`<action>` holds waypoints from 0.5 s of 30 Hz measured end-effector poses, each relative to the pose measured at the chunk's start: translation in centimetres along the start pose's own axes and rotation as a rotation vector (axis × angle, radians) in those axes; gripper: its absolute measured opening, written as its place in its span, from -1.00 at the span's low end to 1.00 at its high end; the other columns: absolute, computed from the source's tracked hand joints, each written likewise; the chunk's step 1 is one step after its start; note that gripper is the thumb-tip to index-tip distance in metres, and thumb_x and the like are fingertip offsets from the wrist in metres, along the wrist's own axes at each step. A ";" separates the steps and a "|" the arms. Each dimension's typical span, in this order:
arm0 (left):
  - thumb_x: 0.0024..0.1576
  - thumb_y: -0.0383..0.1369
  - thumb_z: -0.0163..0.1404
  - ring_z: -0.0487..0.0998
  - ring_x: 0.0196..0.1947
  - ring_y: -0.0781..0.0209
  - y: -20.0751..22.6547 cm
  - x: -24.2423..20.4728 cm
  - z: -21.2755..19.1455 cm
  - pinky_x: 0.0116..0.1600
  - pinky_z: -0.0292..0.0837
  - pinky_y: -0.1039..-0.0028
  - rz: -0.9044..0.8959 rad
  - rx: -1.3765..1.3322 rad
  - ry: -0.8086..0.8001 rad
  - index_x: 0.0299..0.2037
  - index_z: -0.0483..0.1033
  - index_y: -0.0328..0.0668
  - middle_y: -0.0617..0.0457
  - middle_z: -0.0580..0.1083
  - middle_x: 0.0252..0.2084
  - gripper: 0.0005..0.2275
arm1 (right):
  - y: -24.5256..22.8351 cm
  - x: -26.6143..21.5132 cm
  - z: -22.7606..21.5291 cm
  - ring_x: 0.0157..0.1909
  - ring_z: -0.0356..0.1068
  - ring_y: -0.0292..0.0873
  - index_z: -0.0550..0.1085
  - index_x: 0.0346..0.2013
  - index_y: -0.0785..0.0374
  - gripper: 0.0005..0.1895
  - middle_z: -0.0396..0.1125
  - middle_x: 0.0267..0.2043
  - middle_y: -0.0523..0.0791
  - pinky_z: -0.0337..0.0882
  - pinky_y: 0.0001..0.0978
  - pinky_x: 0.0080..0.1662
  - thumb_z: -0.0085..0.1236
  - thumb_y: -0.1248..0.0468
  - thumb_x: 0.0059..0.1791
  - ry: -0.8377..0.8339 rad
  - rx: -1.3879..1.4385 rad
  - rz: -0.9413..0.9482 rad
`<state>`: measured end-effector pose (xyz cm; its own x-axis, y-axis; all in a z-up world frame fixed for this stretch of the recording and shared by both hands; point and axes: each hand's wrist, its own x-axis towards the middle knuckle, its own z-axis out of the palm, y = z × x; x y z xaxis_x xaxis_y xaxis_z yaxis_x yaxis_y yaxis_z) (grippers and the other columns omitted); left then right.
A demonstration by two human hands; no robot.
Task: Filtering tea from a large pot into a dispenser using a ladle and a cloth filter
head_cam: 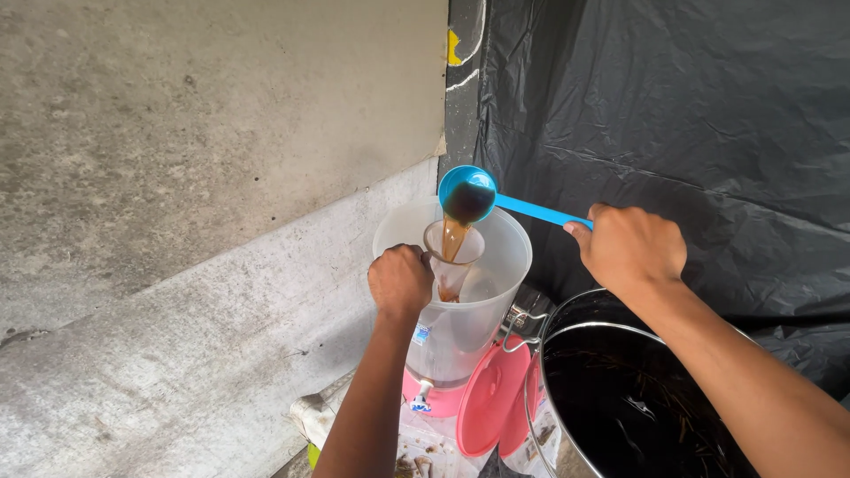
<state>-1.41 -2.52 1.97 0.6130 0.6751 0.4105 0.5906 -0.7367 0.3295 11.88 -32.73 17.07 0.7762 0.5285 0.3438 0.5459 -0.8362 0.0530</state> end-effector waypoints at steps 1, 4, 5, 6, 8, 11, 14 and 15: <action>0.42 -0.15 0.16 0.86 -0.23 -0.11 0.0 0.0 0.0 0.01 0.79 0.12 0.000 0.000 0.000 -0.08 0.91 0.02 0.00 0.75 -0.30 -0.75 | 0.1 0.0 0.4 0.06 0.78 0.31 0.76 0.19 0.11 -0.45 0.74 -0.10 0.10 0.68 0.23 0.09 0.06 -0.21 0.32 0.000 0.000 0.000; 0.41 -0.15 0.16 0.85 -0.24 -0.12 -0.1 -0.1 0.1 0.00 0.78 0.12 0.009 -0.006 0.002 -0.08 0.91 0.02 0.00 0.74 -0.30 -0.75 | 0.3 0.0 1.1 0.07 0.79 0.33 0.74 0.19 0.08 -0.46 0.75 -0.09 0.09 0.68 0.28 0.07 0.06 -0.23 0.32 0.040 -0.030 -0.010; 0.41 -0.15 0.16 0.85 -0.24 -0.12 -0.1 -0.1 0.0 0.00 0.78 0.12 0.006 -0.001 0.000 -0.09 0.91 0.03 0.01 0.75 -0.30 -0.75 | 0.3 -0.1 1.2 0.06 0.79 0.32 0.74 0.20 0.09 -0.45 0.76 -0.09 0.09 0.68 0.27 0.07 0.06 -0.23 0.32 0.050 -0.041 -0.021; 0.41 -0.15 0.16 0.85 -0.24 -0.11 0.0 -0.1 0.0 -0.01 0.78 0.13 0.004 0.003 -0.002 -0.09 0.91 0.03 0.01 0.75 -0.31 -0.75 | 0.4 -0.2 1.3 0.05 0.79 0.31 0.74 0.20 0.09 -0.45 0.76 -0.09 0.09 0.69 0.26 0.07 0.06 -0.23 0.33 0.061 -0.052 -0.032; 0.41 -0.15 0.16 0.85 -0.24 -0.09 0.0 -0.2 -0.1 -0.01 0.78 0.15 0.001 0.010 0.000 -0.09 0.91 0.03 0.02 0.74 -0.31 -0.76 | 0.3 -0.4 1.3 0.05 0.80 0.30 0.74 0.21 0.09 -0.45 0.76 -0.10 0.08 0.70 0.26 0.06 0.06 -0.23 0.33 0.068 -0.063 -0.037; 0.42 -0.15 0.16 0.85 -0.25 -0.08 0.0 -0.3 -0.3 -0.02 0.78 0.15 0.003 0.009 0.007 -0.08 0.91 0.03 0.01 0.74 -0.31 -0.76 | 0.5 -0.6 1.7 -0.01 0.80 0.27 0.74 0.19 0.08 -0.46 0.75 -0.14 0.04 0.71 0.22 0.02 0.06 -0.24 0.33 0.103 -0.085 -0.054; 0.42 -0.15 0.16 0.85 -0.26 -0.10 0.1 -0.4 -0.3 -0.03 0.77 0.15 0.003 -0.013 0.014 -0.08 0.91 0.02 0.00 0.74 -0.31 -0.75 | 0.9 -0.7 2.3 -0.09 0.80 0.23 0.74 0.15 0.06 -0.47 0.74 -0.19 0.00 0.72 0.18 -0.04 0.07 -0.25 0.33 0.155 -0.109 -0.085; 0.42 -0.15 0.16 0.84 -0.27 -0.10 0.0 -0.4 -0.4 -0.04 0.77 0.15 0.002 -0.026 0.020 -0.08 0.91 0.02 -0.01 0.74 -0.33 -0.75 | 0.9 -0.7 2.5 -0.11 0.80 0.23 0.73 0.14 0.07 -0.47 0.73 -0.20 -0.01 0.72 0.18 -0.05 0.07 -0.25 0.33 0.183 -0.120 -0.100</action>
<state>-1.89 -2.80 2.09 0.6035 0.6725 0.4283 0.5754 -0.7392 0.3499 12.59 -33.53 14.55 0.6440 0.5831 0.4953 0.5673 -0.7983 0.2021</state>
